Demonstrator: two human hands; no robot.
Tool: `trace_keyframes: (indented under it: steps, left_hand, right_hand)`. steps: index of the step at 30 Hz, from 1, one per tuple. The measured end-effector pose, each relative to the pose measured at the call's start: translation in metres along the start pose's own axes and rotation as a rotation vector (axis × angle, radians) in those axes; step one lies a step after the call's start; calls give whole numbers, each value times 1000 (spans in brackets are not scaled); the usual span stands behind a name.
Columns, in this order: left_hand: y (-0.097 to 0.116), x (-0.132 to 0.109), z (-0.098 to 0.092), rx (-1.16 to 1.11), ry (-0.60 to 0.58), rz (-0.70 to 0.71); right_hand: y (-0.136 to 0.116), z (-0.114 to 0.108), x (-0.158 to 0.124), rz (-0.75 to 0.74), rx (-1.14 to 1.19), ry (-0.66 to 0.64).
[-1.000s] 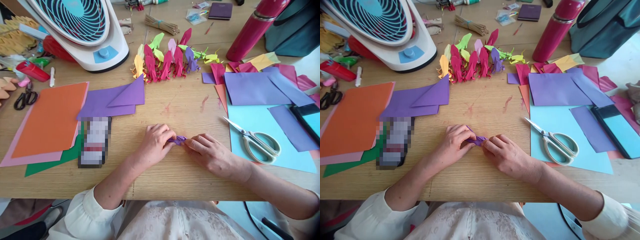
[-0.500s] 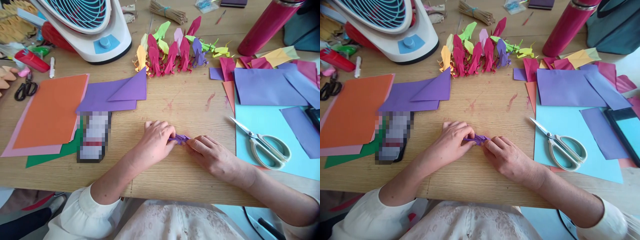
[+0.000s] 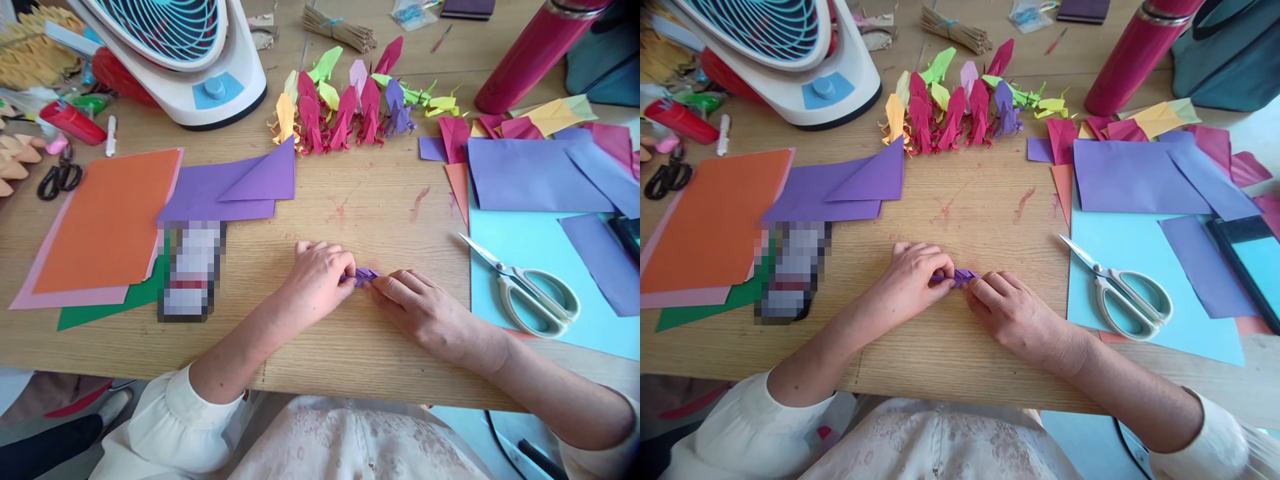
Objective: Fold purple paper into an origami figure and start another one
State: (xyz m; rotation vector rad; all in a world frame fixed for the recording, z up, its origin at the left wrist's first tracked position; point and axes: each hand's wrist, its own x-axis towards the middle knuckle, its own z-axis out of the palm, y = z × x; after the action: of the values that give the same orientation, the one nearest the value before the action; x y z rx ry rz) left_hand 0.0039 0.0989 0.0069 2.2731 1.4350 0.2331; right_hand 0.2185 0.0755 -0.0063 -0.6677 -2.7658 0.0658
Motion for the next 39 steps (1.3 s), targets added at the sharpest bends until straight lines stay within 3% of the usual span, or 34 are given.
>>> trace_keyframes:
  steps: [19, 31, 39]
  left_hand:
    - [-11, -15, 11, 76, 132, 246]
    - [-14, -17, 11, 211, 108, 365]
    - [-19, -22, 15, 251, 160, 429]
  right_hand:
    - [0, 2, -1, 32, 16, -32]
    - [1, 2, -1, 39, 26, -2]
    - [2, 1, -1, 35, 6, -23]
